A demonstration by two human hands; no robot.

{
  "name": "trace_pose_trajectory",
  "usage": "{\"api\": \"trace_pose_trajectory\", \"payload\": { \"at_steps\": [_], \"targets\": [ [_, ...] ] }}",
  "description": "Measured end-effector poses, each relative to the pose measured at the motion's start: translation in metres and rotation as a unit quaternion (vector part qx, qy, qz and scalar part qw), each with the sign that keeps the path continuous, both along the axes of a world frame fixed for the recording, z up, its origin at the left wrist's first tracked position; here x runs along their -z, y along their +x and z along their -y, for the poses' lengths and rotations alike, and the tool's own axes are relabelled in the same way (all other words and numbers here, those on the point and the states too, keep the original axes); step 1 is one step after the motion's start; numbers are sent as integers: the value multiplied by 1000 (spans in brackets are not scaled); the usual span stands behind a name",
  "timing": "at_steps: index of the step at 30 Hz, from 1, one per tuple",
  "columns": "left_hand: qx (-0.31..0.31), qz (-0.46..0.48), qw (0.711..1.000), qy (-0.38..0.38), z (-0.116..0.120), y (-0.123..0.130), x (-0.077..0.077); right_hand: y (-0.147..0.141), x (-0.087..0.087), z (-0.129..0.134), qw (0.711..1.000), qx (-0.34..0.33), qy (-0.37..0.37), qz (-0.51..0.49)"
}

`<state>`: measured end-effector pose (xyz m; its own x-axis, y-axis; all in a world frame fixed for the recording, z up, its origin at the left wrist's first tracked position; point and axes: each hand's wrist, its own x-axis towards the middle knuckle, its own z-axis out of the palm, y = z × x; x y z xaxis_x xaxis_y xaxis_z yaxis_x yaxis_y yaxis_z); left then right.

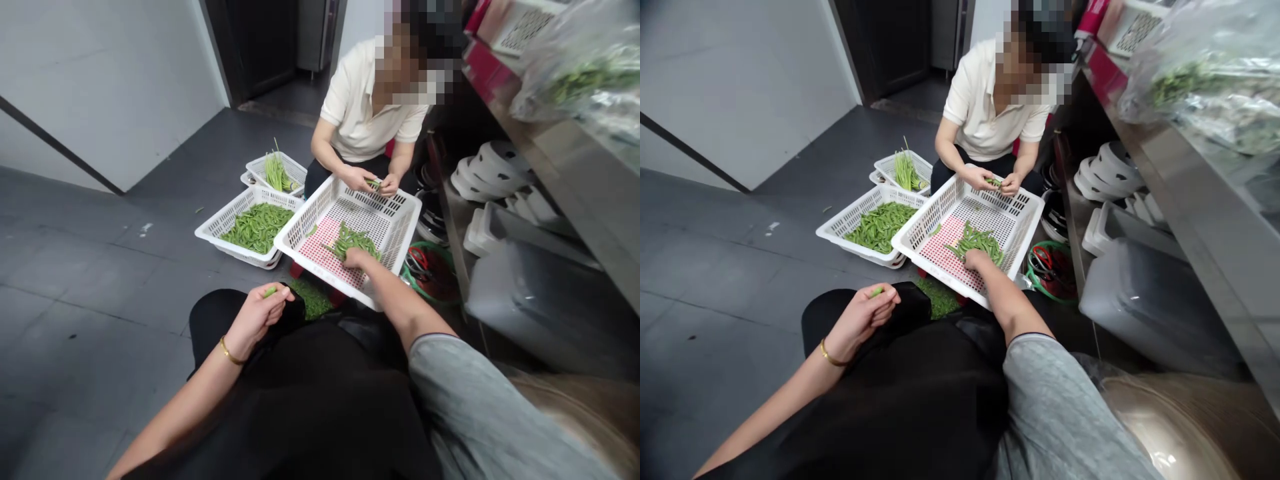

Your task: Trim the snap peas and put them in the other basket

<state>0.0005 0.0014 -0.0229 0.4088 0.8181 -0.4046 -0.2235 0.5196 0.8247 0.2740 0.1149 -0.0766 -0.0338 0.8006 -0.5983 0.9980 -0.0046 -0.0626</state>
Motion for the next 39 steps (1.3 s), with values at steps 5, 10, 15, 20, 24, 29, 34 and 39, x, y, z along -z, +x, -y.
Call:
{"api": "trace_pose_trajectory", "payload": {
  "at_steps": [5,10,15,20,24,29,34,39],
  "targets": [
    [-62,-77,994,44,-3,3,2,-14,-34,25,977,-8,-44,-206],
    [-24,-99,991,83,-5,20,4,-58,-43,87,789,25,-156,-594],
    [3,-50,998,48,-4,12,2,-72,-60,107,802,40,1,-596],
    [67,-14,998,3,-2,6,-1,-66,-80,99,824,-65,154,-542],
    [65,37,997,-29,0,15,5,-77,-67,99,828,-148,270,-468],
    [-58,106,991,-62,-6,23,13,-66,-59,108,808,-147,434,-370],
    [-221,-5,974,56,-13,11,13,-15,-86,106,847,-53,307,-432],
    [-188,-120,964,142,-7,10,13,-46,-80,103,892,-150,197,-378]
  ]
}}
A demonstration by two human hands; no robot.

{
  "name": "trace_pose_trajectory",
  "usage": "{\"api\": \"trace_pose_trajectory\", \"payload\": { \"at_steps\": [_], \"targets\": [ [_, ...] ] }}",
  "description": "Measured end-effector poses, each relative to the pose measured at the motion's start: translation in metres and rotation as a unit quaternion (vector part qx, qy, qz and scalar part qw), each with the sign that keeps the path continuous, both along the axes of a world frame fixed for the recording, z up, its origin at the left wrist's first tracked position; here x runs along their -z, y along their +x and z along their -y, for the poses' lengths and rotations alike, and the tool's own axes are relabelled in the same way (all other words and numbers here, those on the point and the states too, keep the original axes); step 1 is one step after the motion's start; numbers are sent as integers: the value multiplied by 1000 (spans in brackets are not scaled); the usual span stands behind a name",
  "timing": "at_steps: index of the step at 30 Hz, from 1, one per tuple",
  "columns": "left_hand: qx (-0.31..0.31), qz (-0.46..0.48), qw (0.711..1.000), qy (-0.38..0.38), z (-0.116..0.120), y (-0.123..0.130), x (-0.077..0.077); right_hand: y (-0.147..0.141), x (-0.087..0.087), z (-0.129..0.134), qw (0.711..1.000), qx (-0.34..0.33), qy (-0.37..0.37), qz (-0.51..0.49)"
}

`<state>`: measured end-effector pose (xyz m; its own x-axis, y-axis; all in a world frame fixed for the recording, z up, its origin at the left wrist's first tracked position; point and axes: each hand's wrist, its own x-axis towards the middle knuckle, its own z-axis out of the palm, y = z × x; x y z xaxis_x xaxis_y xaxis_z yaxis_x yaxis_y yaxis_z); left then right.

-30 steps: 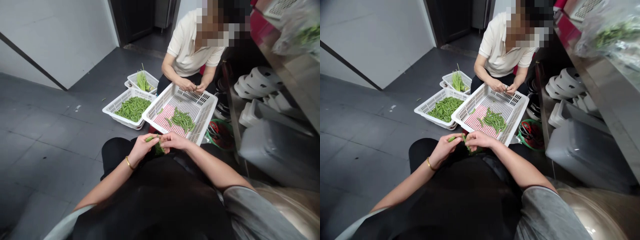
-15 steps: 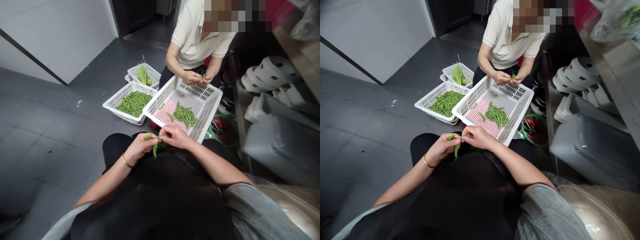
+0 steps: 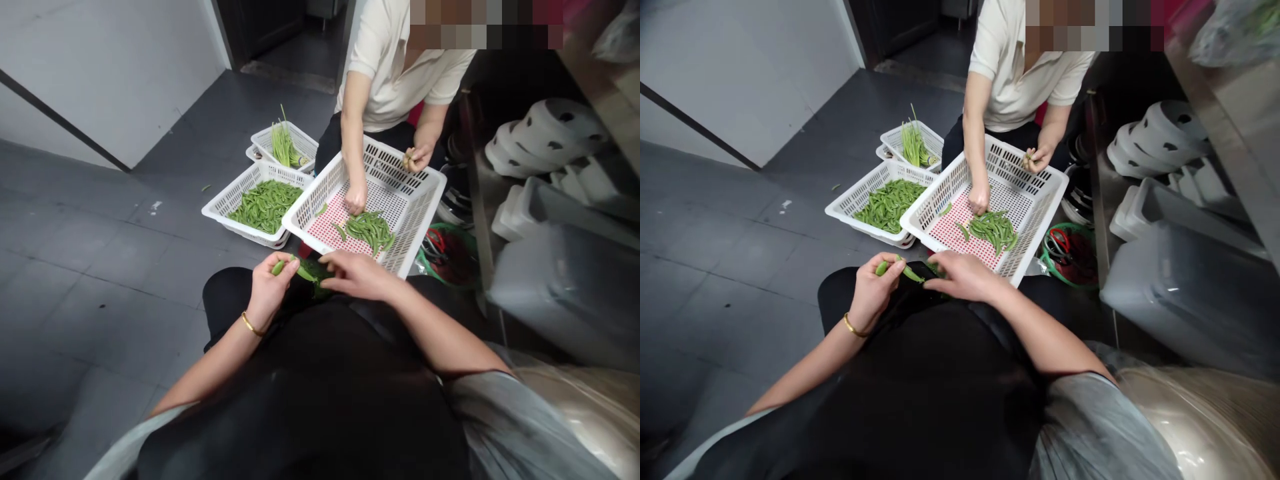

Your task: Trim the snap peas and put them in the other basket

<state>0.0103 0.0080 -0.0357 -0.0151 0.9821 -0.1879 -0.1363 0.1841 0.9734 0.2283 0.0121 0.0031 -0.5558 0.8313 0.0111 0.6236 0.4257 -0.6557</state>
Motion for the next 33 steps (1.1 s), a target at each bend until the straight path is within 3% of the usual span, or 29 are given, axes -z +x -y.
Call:
{"api": "trace_pose_trajectory", "payload": {
  "at_steps": [2,5,10,13,15,18,20,22,25,27,30,31,33],
  "targets": [
    [23,-43,999,23,3,-3,-3,-21,11,-1,998,-32,37,30],
    [96,-78,992,33,6,-9,-8,-33,21,-2,996,-11,86,-32],
    [210,-26,977,-22,12,-4,-7,-30,28,0,978,79,157,-109],
    [284,-8,958,-34,13,7,-2,-37,35,4,976,74,174,-104],
    [312,6,950,-35,13,11,0,-41,39,6,980,79,144,-115],
    [323,91,940,-54,10,13,3,-39,39,8,976,114,30,-182],
    [301,174,935,-65,4,11,5,-32,34,10,964,116,-67,-231],
    [248,249,934,-62,-6,6,8,-20,29,10,954,74,-160,-244],
    [151,323,933,-52,-24,-7,13,4,20,0,951,-66,-264,-149],
    [115,330,935,-57,-34,-16,15,21,19,-20,951,-97,-288,-51],
    [126,316,937,-82,-40,-23,17,36,34,-67,970,54,-217,93],
    [138,311,936,-93,-40,-23,17,36,44,-84,964,112,-173,169],
    [162,300,934,-107,-37,-22,17,32,68,-114,916,160,-176,324]
  ]
}}
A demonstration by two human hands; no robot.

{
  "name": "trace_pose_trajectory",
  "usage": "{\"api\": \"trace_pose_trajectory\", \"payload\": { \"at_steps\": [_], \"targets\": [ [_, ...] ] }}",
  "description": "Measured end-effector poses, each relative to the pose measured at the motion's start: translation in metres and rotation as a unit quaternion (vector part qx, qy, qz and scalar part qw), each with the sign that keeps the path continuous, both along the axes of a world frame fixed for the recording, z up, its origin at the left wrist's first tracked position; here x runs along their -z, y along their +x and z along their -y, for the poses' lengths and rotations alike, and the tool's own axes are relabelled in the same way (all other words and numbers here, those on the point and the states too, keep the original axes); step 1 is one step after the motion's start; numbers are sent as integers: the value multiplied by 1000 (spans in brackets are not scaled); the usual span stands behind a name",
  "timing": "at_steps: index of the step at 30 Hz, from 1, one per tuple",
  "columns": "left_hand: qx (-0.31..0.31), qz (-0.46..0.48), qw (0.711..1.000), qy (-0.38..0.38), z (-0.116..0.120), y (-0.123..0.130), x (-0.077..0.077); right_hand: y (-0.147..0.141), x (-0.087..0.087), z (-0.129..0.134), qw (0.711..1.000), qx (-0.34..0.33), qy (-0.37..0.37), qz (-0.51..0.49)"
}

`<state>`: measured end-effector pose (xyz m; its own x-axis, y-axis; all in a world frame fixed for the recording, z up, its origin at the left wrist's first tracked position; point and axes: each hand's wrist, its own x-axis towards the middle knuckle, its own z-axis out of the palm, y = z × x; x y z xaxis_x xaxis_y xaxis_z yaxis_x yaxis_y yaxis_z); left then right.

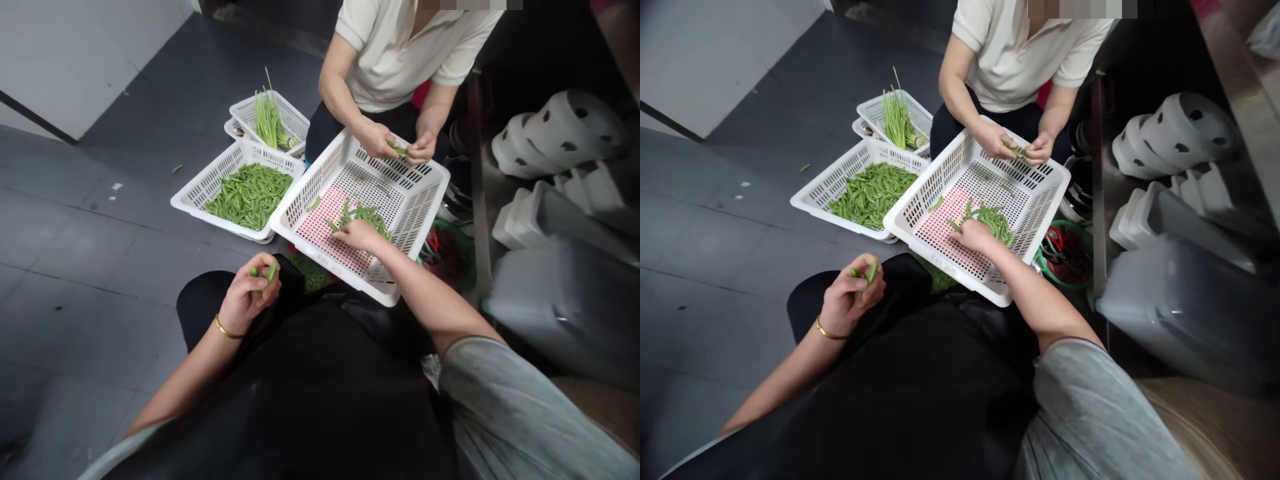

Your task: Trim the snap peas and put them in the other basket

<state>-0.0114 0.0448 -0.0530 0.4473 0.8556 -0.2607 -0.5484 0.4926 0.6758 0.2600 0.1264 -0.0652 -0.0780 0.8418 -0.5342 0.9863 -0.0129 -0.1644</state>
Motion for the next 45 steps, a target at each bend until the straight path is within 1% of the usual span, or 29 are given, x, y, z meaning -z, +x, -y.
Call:
{"api": "trace_pose_trajectory", "payload": {
  "at_steps": [2,3,4,6,9,11,13,15,16,18,19,20,22,24,25,26,28,30,31,32,33,34,36,38,40,41,43,44,45],
  "targets": [
    [24,-7,1000,8,4,1,-1,-8,22,-20,999,7,-24,48],
    [37,-9,999,18,7,0,-2,-12,30,-26,998,6,-34,51],
    [50,-11,998,29,9,-1,-3,-14,34,-29,998,4,-37,46],
    [75,-24,996,49,14,-2,-7,-12,33,-28,999,-3,-39,37],
    [102,-63,991,57,19,1,-13,-1,9,-9,999,-25,-25,5],
    [109,-99,988,38,21,10,-13,4,-14,17,998,-49,-10,-30],
    [102,-125,987,1,23,22,-10,1,-33,52,991,-82,13,-105],
    [90,-134,986,-32,26,33,-6,-10,-45,88,964,-127,65,-223],
    [82,-137,986,-37,29,38,-6,-18,-49,105,948,-155,101,-260],
    [78,-149,985,-27,34,42,-7,-35,-54,131,918,-218,156,-294],
    [88,-158,983,-18,38,42,-9,-43,-56,140,905,-252,166,-301],
    [112,-164,980,-11,41,41,-11,-50,-59,147,890,-288,161,-315],
    [188,-164,968,-6,47,37,-17,-60,-64,154,853,-354,125,-362],
    [246,-151,957,-9,52,31,-20,-60,-70,153,822,-377,96,-416],
    [259,-144,955,-10,53,27,-21,-54,-73,150,820,-356,103,-437],
    [261,-138,955,-10,54,24,-21,-46,-76,146,828,-310,125,-450],
    [246,-123,961,-7,55,16,-20,-21,-81,136,853,-155,199,-456],
    [224,-104,969,-5,54,8,-18,5,-86,126,857,2,269,-439],
    [214,-95,972,-5,53,5,-17,14,-89,123,856,41,289,-426],
    [210,-87,974,-6,52,3,-17,20,-92,121,859,53,307,-406],
    [212,-84,974,-7,51,1,-16,20,-95,122,865,37,325,-380],
    [216,-84,973,-9,50,0,-15,15,-97,124,874,-4,339,-348],
    [228,-97,969,-12,48,0,-15,-8,-97,131,887,-126,352,-270],
    [241,-126,962,-2,47,3,-16,-38,-93,137,889,-260,319,-200],
    [254,-187,948,54,45,5,-20,-60,-84,138,886,-340,274,-160],
    [256,-226,934,102,45,6,-23,-65,-80,136,885,-356,255,-157],
    [261,-292,897,204,44,5,-30,-68,-73,132,890,-350,228,-181],
    [268,-306,882,239,44,5,-33,-67,-71,131,892,-339,220,-200],
    [277,-306,875,254,44,4,-34,-64,-71,131,893,-330,217,-216]
  ]
}}
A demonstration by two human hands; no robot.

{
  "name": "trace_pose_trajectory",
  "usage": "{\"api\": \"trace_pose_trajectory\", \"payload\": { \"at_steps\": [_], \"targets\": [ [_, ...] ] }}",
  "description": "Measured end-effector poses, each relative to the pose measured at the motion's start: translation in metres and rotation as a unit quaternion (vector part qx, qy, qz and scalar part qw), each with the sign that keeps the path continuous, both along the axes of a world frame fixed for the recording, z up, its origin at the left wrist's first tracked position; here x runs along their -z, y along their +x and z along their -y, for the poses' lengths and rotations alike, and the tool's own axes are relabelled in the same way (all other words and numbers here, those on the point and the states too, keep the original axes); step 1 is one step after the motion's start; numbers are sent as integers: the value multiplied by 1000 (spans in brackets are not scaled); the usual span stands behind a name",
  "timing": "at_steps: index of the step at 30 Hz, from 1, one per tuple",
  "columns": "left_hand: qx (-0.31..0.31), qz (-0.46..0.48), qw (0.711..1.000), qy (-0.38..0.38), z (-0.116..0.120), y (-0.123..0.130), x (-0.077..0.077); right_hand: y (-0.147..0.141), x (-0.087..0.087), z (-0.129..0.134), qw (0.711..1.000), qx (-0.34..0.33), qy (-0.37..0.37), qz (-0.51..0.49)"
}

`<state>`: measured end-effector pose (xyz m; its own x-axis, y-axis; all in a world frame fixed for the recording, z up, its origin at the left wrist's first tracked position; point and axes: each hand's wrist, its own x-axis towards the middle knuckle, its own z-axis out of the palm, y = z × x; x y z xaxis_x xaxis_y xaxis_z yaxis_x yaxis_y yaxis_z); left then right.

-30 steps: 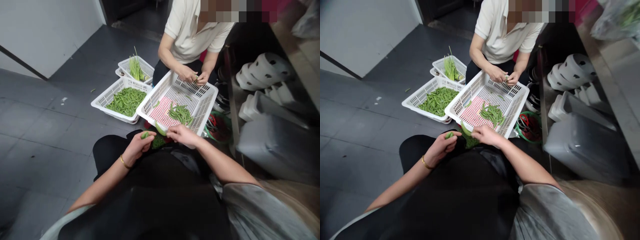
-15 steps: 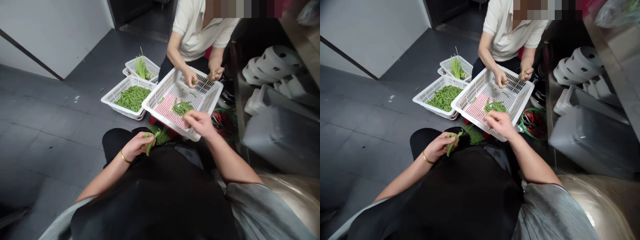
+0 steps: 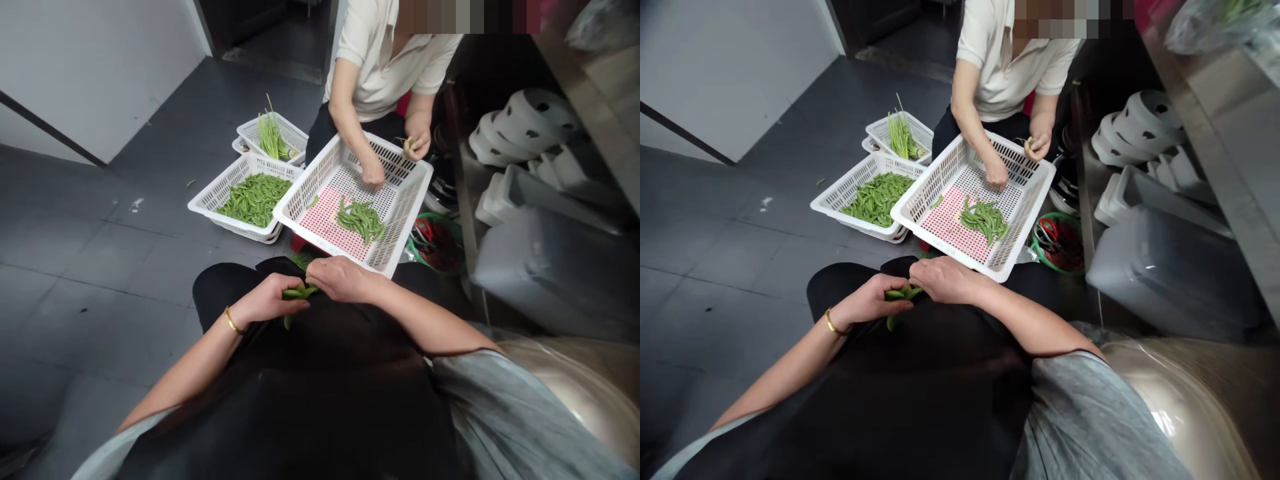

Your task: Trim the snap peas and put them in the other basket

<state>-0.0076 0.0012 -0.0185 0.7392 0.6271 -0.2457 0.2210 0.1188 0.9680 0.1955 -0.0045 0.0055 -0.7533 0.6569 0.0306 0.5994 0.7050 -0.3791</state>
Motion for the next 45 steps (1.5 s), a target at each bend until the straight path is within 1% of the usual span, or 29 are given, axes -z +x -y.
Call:
{"api": "trace_pose_trajectory", "payload": {
  "at_steps": [2,5,7,8,10,12,13,14,16,17,18,19,20,21,23,24,25,26,27,29,30,31,33,35,37,39,42,44,45],
  "targets": [
    [11,12,999,-37,0,-1,0,4,-2,3,1000,12,0,-5],
    [-17,43,990,-133,-2,0,5,8,-7,10,999,12,39,32],
    [-21,43,989,-139,-3,3,8,11,-8,13,997,5,62,49],
    [-14,35,993,-109,-3,5,8,12,-8,13,997,4,63,44],
    [-1,10,1000,10,-3,10,5,12,-4,11,999,12,29,-8],
    [-3,-2,990,142,-2,14,0,9,3,8,989,42,-71,-123],
    [-13,-1,982,190,-1,16,-2,5,8,8,967,70,-142,-199],
    [-32,3,974,223,0,17,-4,1,13,7,931,102,-217,-276],
    [-87,19,962,260,0,18,-5,-8,23,8,832,164,-344,-404],
    [-110,29,957,267,0,18,-5,-11,27,9,788,183,-384,-445],
    [-117,39,957,264,-2,17,-5,-12,29,8,762,187,-410,-465],
    [-99,47,963,247,-4,16,-4,-12,29,8,759,175,-426,-459],
    [-58,56,973,216,-7,15,-3,-9,27,7,780,149,-431,-429],
    [-5,62,983,172,-10,13,-2,-5,22,5,817,113,-418,-381],
    [90,71,992,60,-17,9,2,6,8,0,905,34,-337,-258],
    [119,77,990,4,-20,7,3,11,0,-3,938,0,-282,-200],
    [139,85,986,-44,-22,6,5,14,-7,-5,960,-30,-232,-155],
    [157,93,979,-86,-24,5,7,16,-13,-8,970,-61,-200,-126],
    [173,103,972,-120,-25,4,8,17,-17,-10,971,-92,-188,-113],
    [172,135,961,-171,-24,7,12,13,-19,-13,963,-132,-191,-138],
    [146,165,956,-197,-22,10,13,9,-18,-14,961,-126,-181,-170],
    [102,207,947,-226,-19,15,14,4,-14,-14,961,-99,-156,-206],
    [-19,301,912,-278,-14,26,15,-8,-4,-14,962,10,-58,-268],
    [-122,363,873,-304,-10,37,15,-18,6,-13,948,116,54,-291],
    [-198,376,851,-308,-11,43,16,-21,13,-11,937,158,112,-289],
    [-286,372,830,-302,-18,38,19,-13,15,-7,938,152,111,-291],
    [-434,359,778,-279,-37,15,30,10,8,2,943,155,43,-291],
    [-478,355,755,-276,-49,-4,38,26,3,5,961,136,-39,-238],
    [-484,350,752,-278,-54,-13,41,34,3,4,971,119,-82,-188]
  ]
}}
